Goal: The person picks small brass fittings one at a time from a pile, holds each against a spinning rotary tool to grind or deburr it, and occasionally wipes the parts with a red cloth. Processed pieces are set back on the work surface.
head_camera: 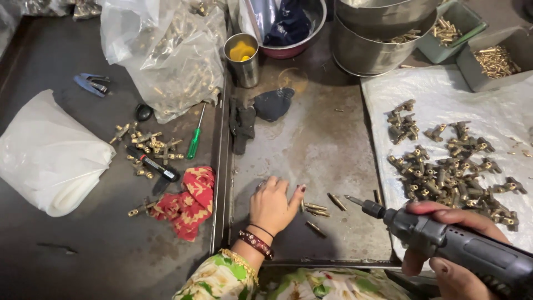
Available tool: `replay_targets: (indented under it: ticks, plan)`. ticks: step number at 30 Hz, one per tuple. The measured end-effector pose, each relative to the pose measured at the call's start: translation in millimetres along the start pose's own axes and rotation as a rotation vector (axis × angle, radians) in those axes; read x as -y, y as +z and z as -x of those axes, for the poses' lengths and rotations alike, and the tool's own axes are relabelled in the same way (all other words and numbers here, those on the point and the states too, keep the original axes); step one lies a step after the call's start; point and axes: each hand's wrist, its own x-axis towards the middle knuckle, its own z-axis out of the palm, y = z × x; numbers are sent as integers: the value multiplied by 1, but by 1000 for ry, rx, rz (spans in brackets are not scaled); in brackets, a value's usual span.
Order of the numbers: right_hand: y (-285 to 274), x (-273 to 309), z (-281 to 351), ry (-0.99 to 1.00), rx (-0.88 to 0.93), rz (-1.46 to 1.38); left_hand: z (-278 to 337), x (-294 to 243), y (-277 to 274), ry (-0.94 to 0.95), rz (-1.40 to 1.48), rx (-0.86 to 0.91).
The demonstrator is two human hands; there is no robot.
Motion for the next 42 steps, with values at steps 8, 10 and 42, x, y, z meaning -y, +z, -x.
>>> replay_targets:
  ticks: [8,10,42]
  plan:
    - [-11,-1,0,-16,-4,-61,-16,-39,33,675,136,-5]
    - [-14,0,3,-16,-13,-42,-19,-38,60,735,46,94]
    - [20,24,-20,-24,471,70,16,-95,-72,-597,2046,241]
